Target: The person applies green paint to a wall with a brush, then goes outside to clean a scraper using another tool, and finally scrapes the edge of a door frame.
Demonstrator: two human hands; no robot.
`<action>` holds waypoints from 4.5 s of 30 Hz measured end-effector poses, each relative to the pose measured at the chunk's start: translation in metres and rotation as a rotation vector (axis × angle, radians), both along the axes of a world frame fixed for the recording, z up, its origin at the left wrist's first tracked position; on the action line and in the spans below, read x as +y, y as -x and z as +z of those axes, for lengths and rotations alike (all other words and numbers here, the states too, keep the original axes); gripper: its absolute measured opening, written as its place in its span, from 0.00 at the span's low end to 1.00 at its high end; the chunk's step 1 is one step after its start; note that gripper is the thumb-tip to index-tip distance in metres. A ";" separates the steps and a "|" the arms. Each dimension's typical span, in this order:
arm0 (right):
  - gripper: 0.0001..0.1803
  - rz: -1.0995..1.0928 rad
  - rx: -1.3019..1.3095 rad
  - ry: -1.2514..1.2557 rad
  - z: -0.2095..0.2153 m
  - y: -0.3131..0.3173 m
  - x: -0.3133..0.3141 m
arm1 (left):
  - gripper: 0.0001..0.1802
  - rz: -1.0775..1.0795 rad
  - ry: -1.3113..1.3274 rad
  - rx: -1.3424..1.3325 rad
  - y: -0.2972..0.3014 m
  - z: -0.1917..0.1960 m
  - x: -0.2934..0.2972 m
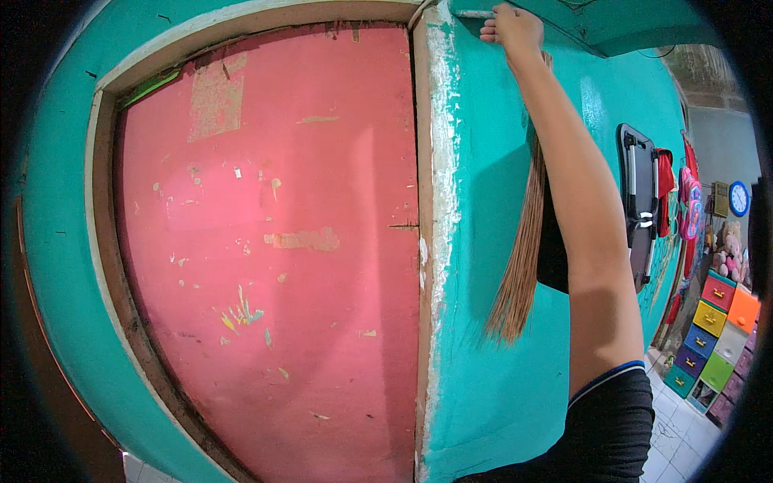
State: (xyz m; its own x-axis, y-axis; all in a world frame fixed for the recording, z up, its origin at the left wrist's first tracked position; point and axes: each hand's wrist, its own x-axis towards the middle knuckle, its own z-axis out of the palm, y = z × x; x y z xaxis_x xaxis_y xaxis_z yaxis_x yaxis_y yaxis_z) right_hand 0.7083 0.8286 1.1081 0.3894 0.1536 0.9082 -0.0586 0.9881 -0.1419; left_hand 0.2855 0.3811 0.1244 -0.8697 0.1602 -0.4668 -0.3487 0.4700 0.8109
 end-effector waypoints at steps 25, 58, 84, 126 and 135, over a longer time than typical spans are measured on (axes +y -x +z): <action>0.13 -0.070 -0.007 -0.064 0.016 -0.004 -0.004 | 0.32 -0.002 0.154 0.046 0.001 -0.059 -0.022; 0.13 -0.299 -0.111 0.000 0.014 -0.005 -0.008 | 0.30 0.049 -0.167 0.121 -0.006 -0.083 -0.033; 0.19 -0.453 -0.239 0.098 -0.060 -0.008 -0.042 | 0.30 -0.053 -0.313 0.128 0.010 -0.083 -0.022; 0.14 -0.401 -0.282 0.173 -0.196 0.005 -0.065 | 0.33 -0.183 -0.154 -0.007 0.021 -0.074 -0.005; 0.14 -0.422 -0.273 0.228 -0.237 -0.001 -0.064 | 0.32 -0.310 -0.066 -0.090 0.004 -0.003 0.014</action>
State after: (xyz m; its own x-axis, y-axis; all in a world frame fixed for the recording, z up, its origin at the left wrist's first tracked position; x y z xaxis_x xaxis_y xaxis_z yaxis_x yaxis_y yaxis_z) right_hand 0.7088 0.7644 0.8713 0.2146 0.2398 0.9468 0.4054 0.8601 -0.3097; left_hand 0.2811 0.3947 0.1210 -0.7302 0.4436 -0.5196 -0.2688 0.5127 0.8154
